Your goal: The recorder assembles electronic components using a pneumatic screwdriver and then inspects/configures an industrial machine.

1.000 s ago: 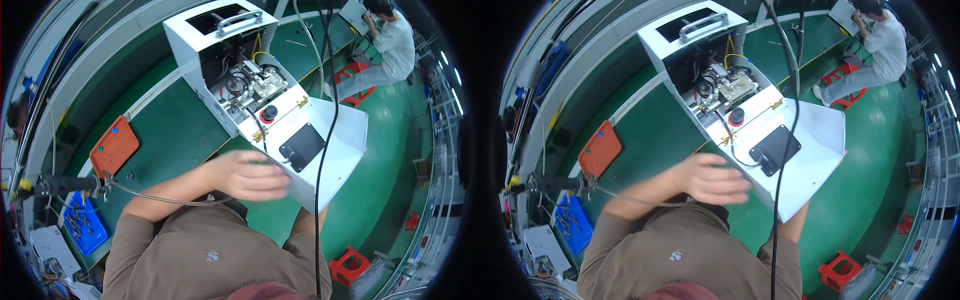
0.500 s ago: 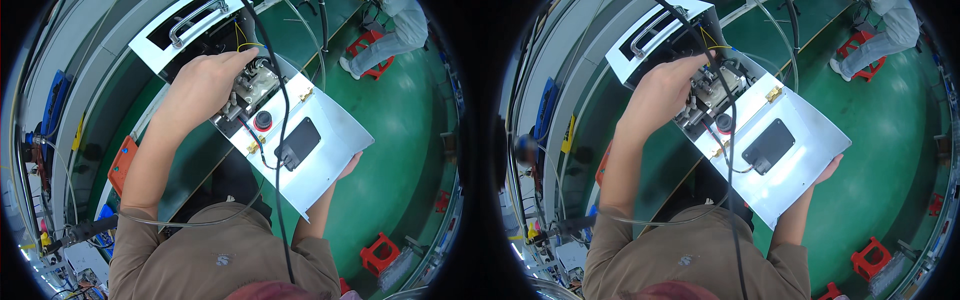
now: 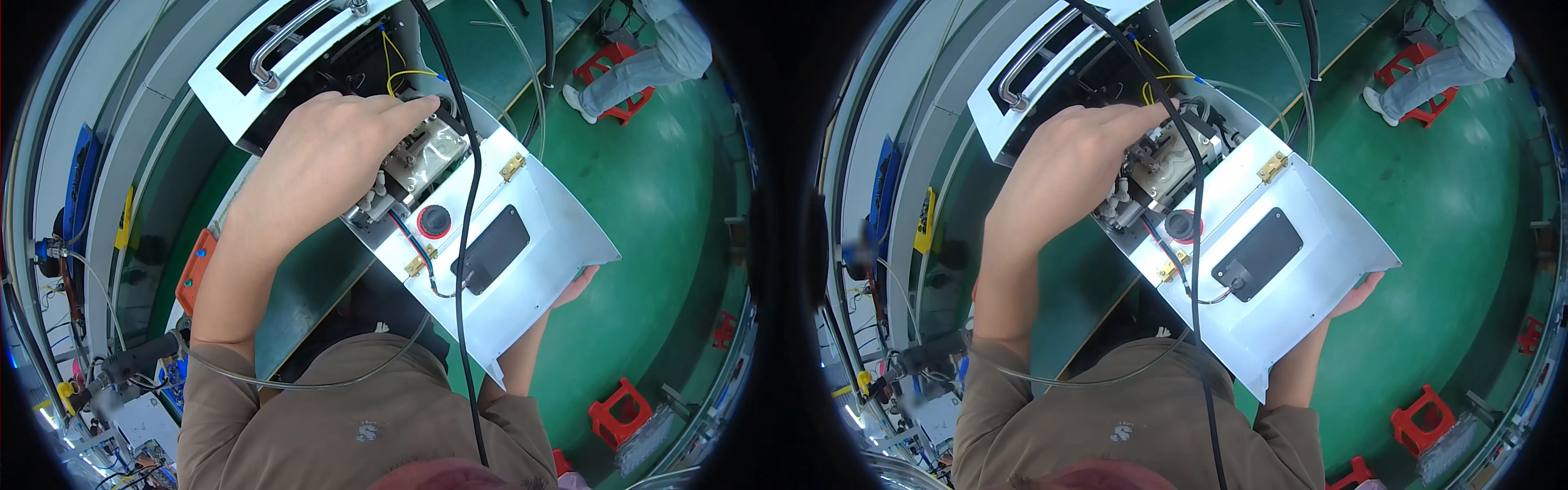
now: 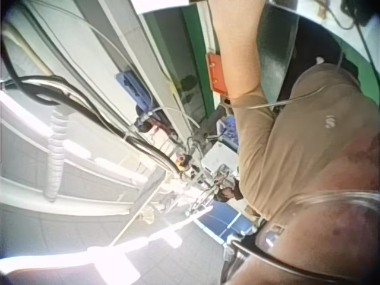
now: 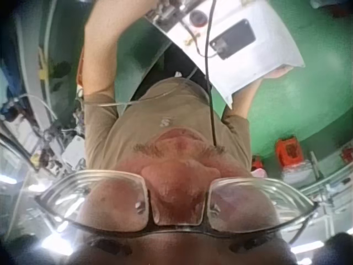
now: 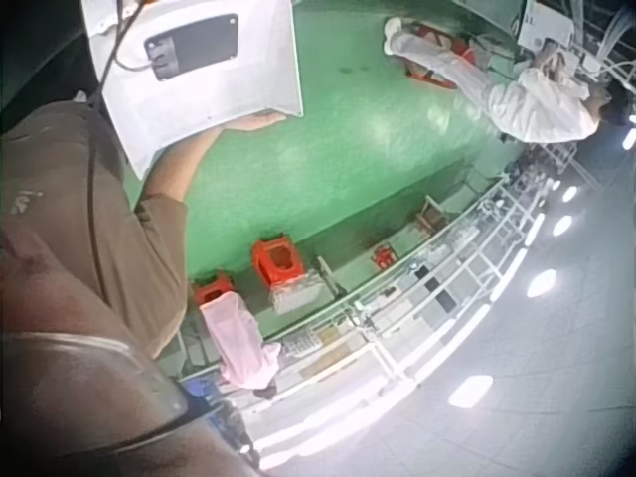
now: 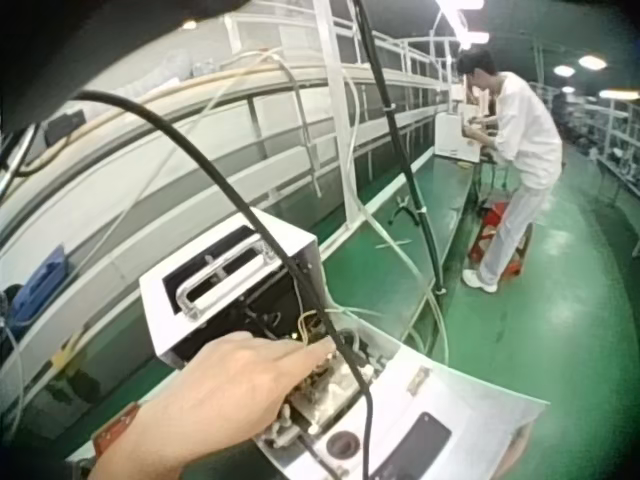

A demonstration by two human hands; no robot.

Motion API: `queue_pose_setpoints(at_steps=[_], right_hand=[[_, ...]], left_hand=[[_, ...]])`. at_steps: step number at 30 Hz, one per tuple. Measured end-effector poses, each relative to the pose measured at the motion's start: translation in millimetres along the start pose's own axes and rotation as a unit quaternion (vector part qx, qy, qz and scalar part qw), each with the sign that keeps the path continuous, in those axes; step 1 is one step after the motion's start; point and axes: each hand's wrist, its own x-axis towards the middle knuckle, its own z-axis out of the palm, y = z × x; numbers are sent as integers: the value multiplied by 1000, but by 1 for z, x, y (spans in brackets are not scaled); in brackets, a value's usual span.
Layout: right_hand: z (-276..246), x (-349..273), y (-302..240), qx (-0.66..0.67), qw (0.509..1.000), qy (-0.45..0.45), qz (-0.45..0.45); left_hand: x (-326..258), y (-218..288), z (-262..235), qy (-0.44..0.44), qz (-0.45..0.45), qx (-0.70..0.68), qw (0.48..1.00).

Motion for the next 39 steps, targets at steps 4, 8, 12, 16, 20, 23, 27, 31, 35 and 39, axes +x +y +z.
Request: queue_pose_setpoints(at_steps=[4,8,12,16,20,23,27,31,35,39], right_hand=[[0,-1,0,-1,1000,6,-3],[-2,0,0,-26,999,4,-19],[-1,2,1,6,1000,12,-11],[14,-1,3,-7,998,59,-29],[1,1,3,-41,997,39,-53],[8,-1,5,-2,998,52,-32],[-1,1,2,2,998,47,-29],[0,-1,3,16,999,11,-28],[7,-1,3,-12,996,69,-47],[2,0,2,-3,996,74,-46]], left_hand=[[3,2,-5,-25,-13,-6,1000],[8,1,-7,-52,-11,-7,999],[8,-3,-6,-39,-3,-13,999],[7,-3,-6,-28,0,-18,999],[-6,3,-8,4,-25,-43,999],[-15,5,-5,51,-25,-65,996],[-23,3,0,91,-27,-51,994],[-30,-3,7,126,13,-31,992],[-32,-5,13,150,20,-34,988],[-34,-7,16,167,12,-32,985]])
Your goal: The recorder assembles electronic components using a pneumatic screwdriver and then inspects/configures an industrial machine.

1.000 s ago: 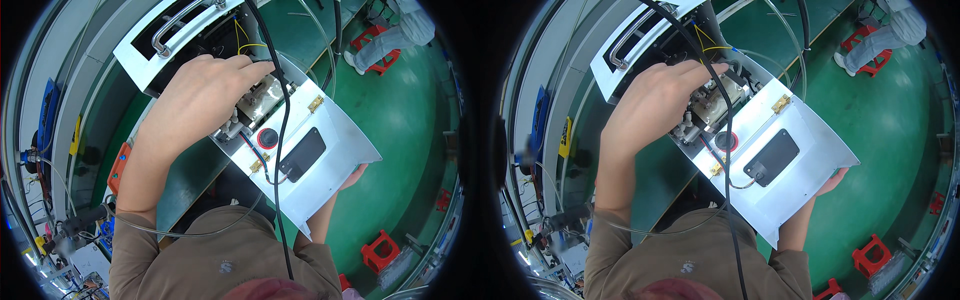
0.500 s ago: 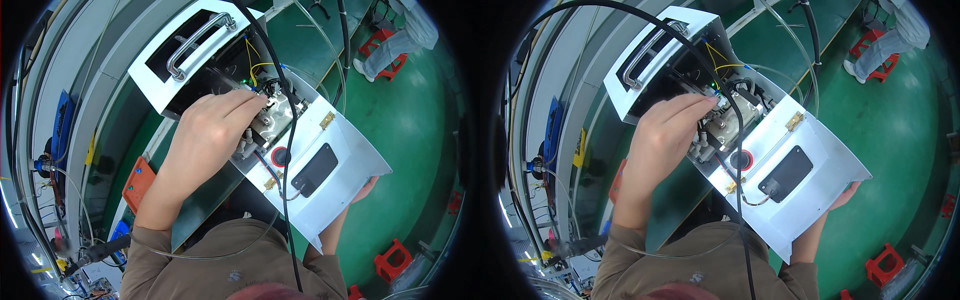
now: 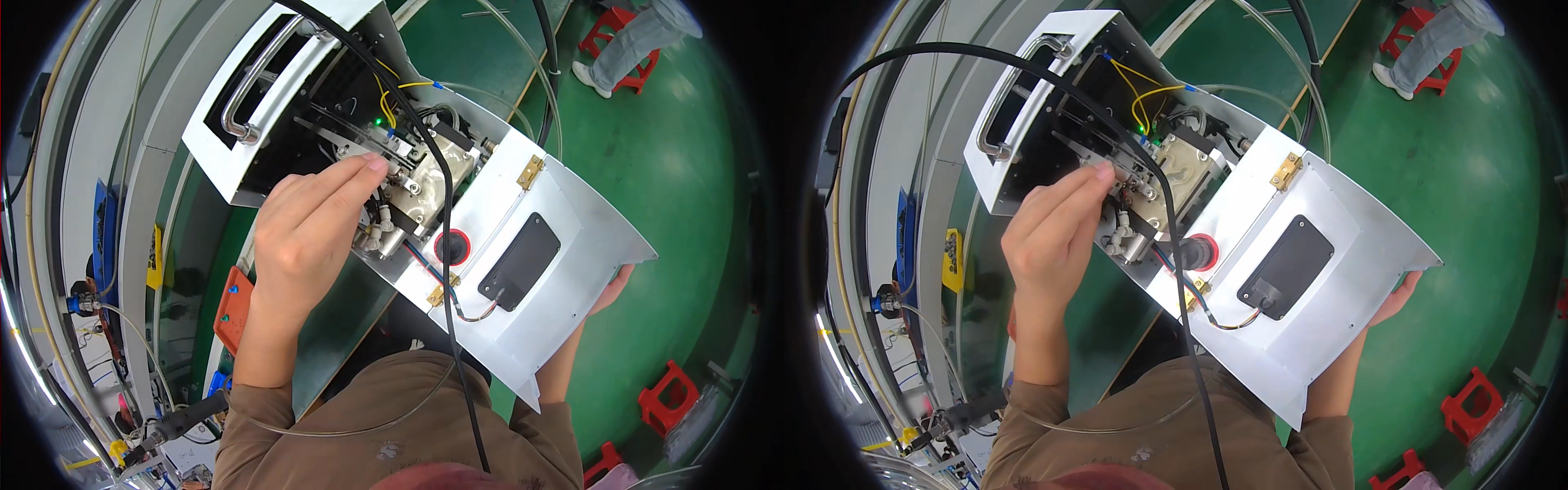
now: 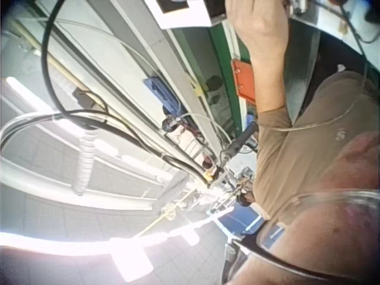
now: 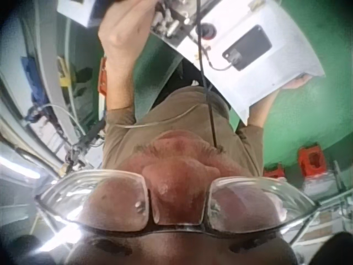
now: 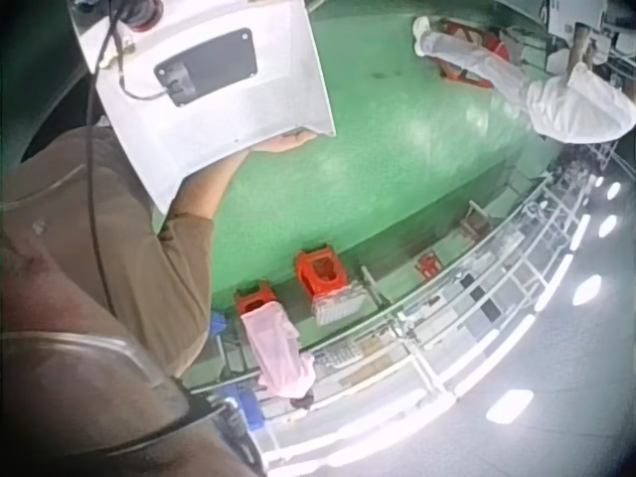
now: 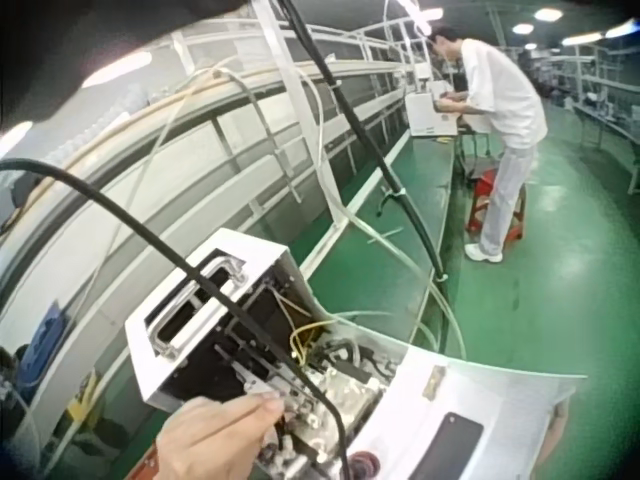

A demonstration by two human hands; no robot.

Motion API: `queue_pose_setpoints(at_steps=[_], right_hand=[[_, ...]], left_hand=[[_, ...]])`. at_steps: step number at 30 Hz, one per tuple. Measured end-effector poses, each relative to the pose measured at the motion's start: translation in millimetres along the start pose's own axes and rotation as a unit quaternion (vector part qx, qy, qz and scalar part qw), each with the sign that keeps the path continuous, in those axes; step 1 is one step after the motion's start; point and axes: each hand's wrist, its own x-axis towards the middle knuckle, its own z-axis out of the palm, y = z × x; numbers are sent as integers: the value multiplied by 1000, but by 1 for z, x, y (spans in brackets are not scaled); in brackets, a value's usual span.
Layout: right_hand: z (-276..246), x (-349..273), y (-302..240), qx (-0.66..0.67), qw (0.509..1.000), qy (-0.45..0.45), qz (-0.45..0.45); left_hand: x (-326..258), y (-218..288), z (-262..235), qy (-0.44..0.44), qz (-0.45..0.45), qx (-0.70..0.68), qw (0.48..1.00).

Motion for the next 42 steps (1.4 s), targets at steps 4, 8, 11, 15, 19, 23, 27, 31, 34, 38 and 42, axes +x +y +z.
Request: queue_pose_setpoints(at_steps=[4,8,11,15,19,23,27,31,34,38,42], right_hand=[[-7,3,1,-18,1000,-11,-18],[1,2,2,-16,1000,5,-14],[0,1,0,-25,999,-30,-7],[-3,1,-2,-106,993,14,-49],[2,-5,-3,-66,998,-5,-13],[-9,-2,-9,-77,995,-58,-23],[-18,4,-9,-117,991,-19,-68],[-14,2,-10,-142,985,26,-94],[-23,3,-18,-135,987,8,-92],[-35,3,-54,-96,991,-61,-67],[20,-24,-101,-119,991,-69,1]], left_hand=[[6,2,-3,-24,-8,0,1000],[15,2,-7,-58,-12,-7,998],[23,2,-12,-89,-28,-15,996],[29,0,-13,-118,-42,-38,991],[34,-1,-11,-135,-40,-45,989],[39,-1,-15,-184,-48,-30,981],[35,-6,-9,-168,-48,-40,984],[39,-5,-6,-199,-38,-20,979],[38,-6,-7,-206,-37,-34,977],[18,-1,-15,-124,-39,-80,988],[-19,32,-36,-32,5,-159,987]])
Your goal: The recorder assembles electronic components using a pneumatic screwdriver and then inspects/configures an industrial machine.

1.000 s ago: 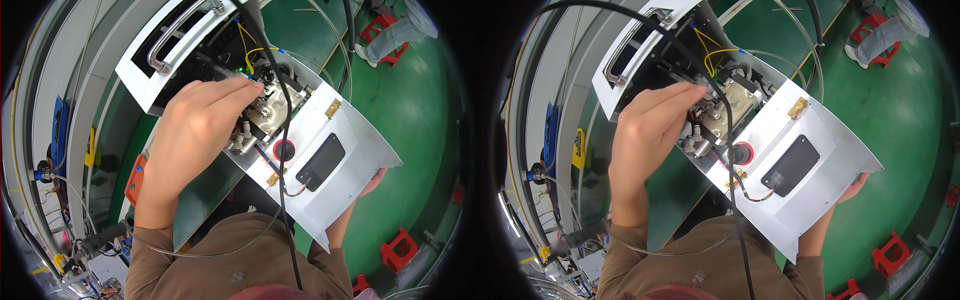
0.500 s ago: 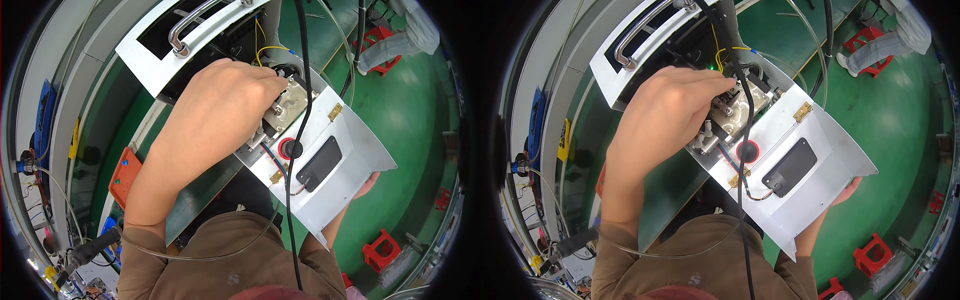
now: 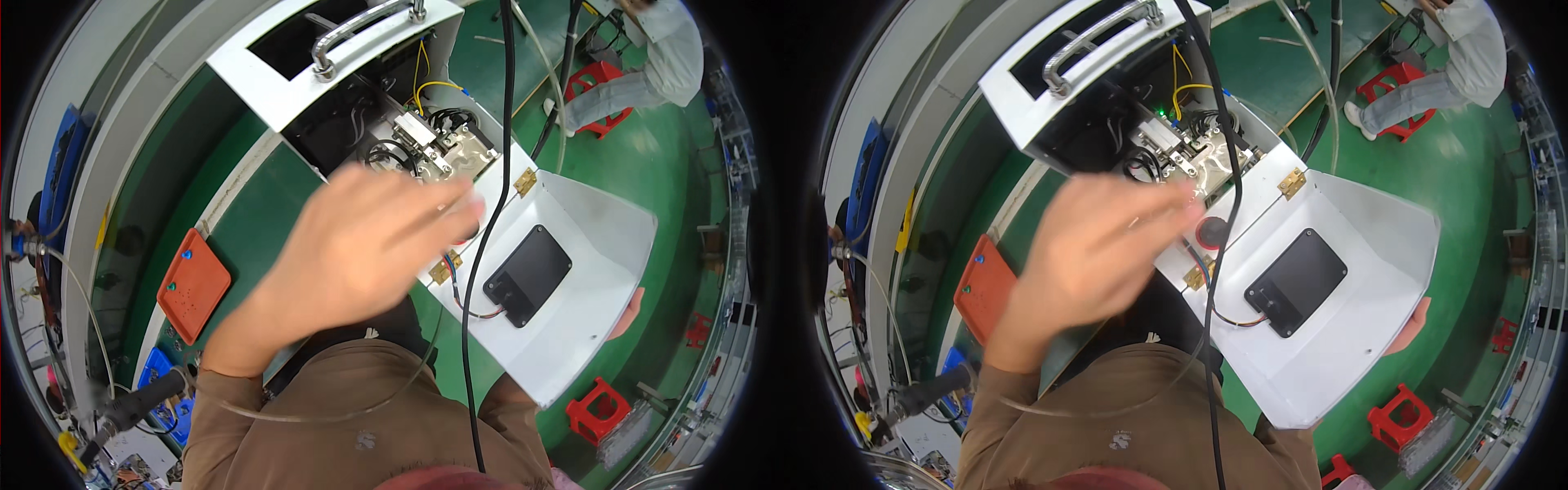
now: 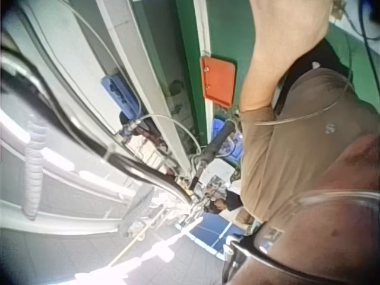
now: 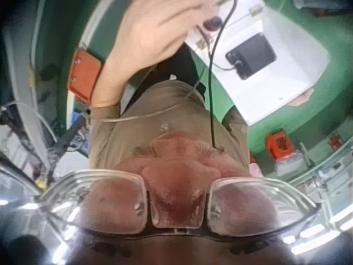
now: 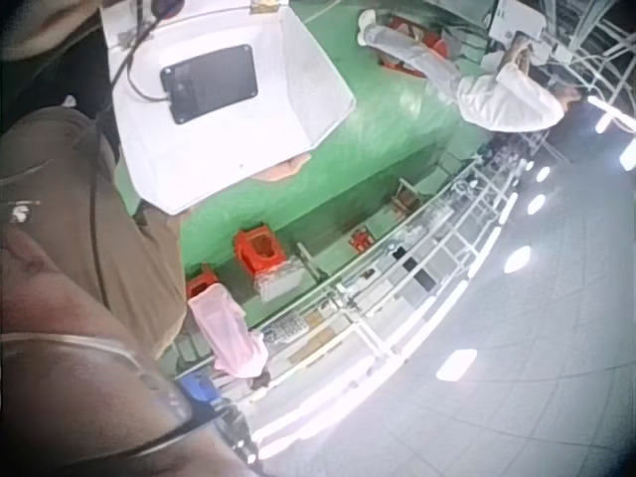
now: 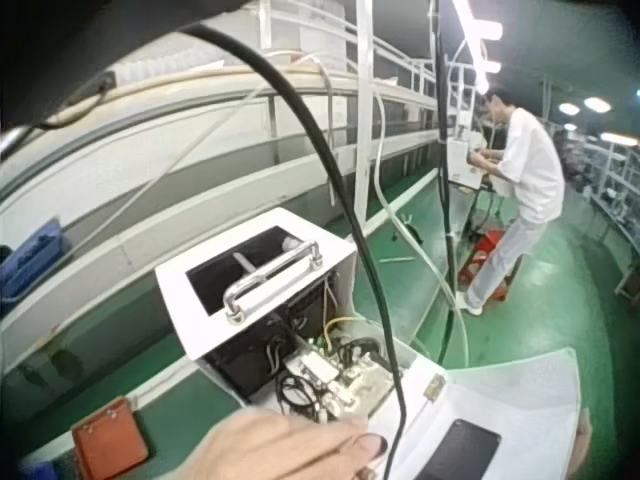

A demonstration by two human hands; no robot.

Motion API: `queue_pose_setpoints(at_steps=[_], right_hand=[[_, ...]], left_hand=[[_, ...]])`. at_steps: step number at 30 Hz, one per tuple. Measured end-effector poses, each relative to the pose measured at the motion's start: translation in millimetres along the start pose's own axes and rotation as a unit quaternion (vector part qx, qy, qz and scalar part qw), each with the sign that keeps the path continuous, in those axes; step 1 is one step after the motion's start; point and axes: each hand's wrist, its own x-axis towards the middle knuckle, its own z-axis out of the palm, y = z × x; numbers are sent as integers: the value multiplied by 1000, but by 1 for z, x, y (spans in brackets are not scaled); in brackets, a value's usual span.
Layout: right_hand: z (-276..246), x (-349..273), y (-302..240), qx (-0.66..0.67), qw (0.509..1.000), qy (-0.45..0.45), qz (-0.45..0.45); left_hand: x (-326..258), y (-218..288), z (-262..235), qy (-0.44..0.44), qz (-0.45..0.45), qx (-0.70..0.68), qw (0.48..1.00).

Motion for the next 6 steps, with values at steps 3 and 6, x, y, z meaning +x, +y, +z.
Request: queue_pose_setpoints(at_steps=[3,6], right_hand=[[62,1,-13,-34,999,13,-8],[117,-4,-12,-71,997,-19,-5]], left_hand=[[-16,39,-4,20,42,-32,998],[-26,70,-15,-92,-92,-106,986]])
